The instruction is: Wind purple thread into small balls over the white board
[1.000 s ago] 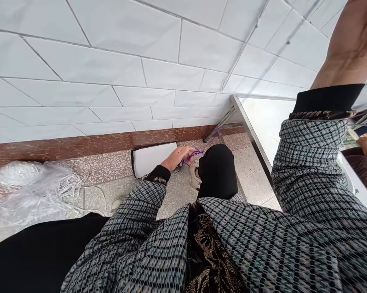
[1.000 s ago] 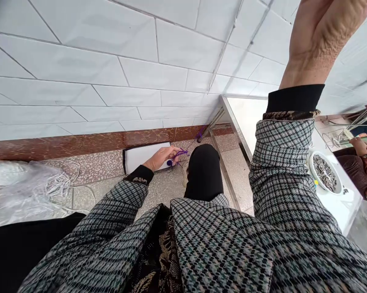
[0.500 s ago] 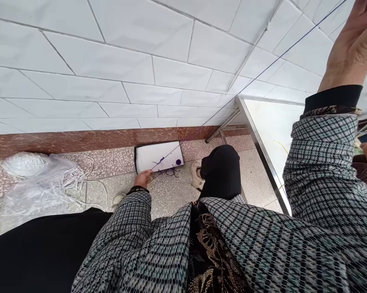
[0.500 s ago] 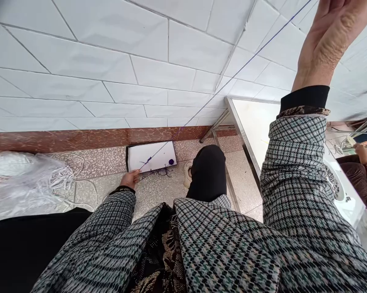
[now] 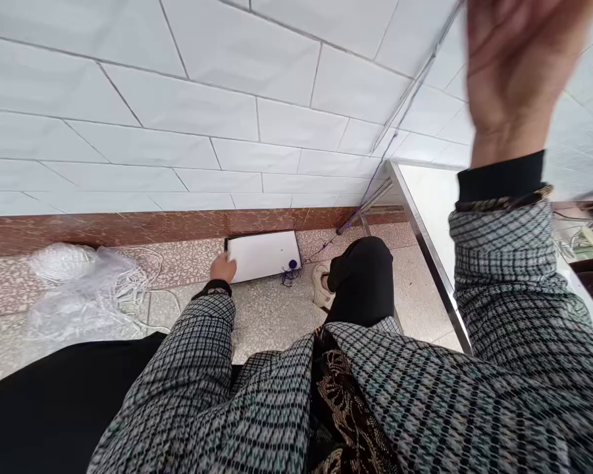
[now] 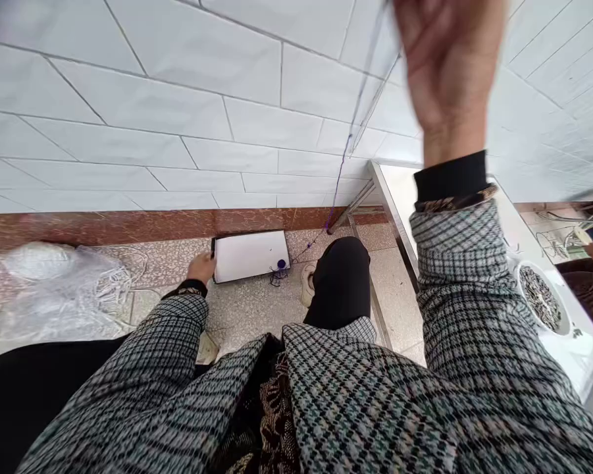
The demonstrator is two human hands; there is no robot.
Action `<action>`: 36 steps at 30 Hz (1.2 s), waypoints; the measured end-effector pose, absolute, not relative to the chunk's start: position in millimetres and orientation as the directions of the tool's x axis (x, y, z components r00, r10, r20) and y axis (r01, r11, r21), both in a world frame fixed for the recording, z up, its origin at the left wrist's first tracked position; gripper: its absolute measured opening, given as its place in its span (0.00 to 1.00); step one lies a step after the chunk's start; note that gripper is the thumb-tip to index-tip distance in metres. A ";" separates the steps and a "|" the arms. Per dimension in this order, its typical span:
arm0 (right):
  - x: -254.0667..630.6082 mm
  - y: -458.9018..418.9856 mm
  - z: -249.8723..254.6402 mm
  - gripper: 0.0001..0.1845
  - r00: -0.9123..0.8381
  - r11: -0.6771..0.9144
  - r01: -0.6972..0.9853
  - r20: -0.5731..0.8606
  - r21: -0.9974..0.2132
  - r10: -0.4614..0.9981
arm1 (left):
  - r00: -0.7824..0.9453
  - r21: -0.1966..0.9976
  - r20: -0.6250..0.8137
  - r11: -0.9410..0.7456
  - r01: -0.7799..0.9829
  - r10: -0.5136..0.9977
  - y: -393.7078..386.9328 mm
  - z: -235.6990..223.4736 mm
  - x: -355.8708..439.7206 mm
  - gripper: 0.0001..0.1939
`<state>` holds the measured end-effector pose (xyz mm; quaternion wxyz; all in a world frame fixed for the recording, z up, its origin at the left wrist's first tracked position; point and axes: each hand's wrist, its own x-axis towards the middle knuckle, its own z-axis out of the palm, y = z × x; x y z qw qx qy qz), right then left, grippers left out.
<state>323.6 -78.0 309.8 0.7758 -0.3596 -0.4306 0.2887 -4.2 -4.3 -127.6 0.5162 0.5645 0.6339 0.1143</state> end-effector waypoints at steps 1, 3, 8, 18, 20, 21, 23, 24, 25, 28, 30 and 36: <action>306.2 -77.3 295.2 0.32 0.347 0.445 -0.085 0.392 -0.892 0.852 | 0.203 0.786 -0.456 0.285 0.549 0.866 7.0 -109.7 11.6 0.24; 275.6 -73.7 258.8 0.14 0.123 0.217 -0.060 0.209 -0.974 0.970 | 0.313 0.970 -0.178 0.114 0.214 0.933 23.3 -63.4 46.4 0.25; 244.0 -46.5 173.1 0.18 -0.018 -0.044 -0.245 -0.041 -0.969 0.999 | 0.528 0.874 0.198 0.095 -0.476 0.826 19.3 54.3 95.8 0.23; 229.4 15.6 90.9 0.19 0.198 -0.122 -0.381 -0.210 -0.916 0.958 | 0.741 0.999 -0.048 0.038 0.029 0.669 17.9 42.5 18.5 0.14; 223.8 24.9 75.2 0.16 0.211 -0.155 -0.337 -0.235 -0.929 0.949 | 0.783 0.995 -0.097 0.030 0.099 0.615 16.8 42.0 11.6 0.14; 221.9 28.5 69.2 0.15 0.223 -0.158 -0.281 -0.224 -0.947 0.949 | 0.795 0.993 -0.111 0.027 0.118 0.596 15.3 44.0 9.5 0.13; 220.8 31.9 61.8 0.15 0.245 -0.148 -0.067 -0.160 -0.987 0.956 | 0.815 0.990 -0.120 0.013 0.137 0.566 12.2 51.0 6.2 0.13; 221.6 31.1 60.4 0.16 0.217 -0.147 0.082 -0.126 -0.986 0.968 | 0.817 0.991 -0.110 0.002 0.132 0.566 11.4 54.8 4.4 0.12; 223.4 28.3 60.5 0.17 0.139 -0.146 0.235 -0.116 -0.961 0.983 | 0.809 0.993 -0.089 -0.009 0.115 0.581 11.7 58.4 2.1 0.12; 233.0 11.6 65.5 0.17 -0.355 -0.095 0.463 -0.283 -0.881 0.891 | 0.755 0.997 -0.025 -0.037 0.065 0.655 18.9 64.2 -6.6 0.12; 241.4 -1.2 68.2 0.18 -0.634 -0.094 0.373 -0.327 -0.923 0.701 | 0.743 0.996 -0.030 -0.038 0.075 0.669 26.6 63.5 -11.8 0.11; 263.6 -18.5 57.5 0.29 -0.769 -0.177 -0.105 -0.033 -0.979 0.638 | 0.787 0.994 -0.092 0.015 0.105 0.610 35.6 54.7 -10.1 0.10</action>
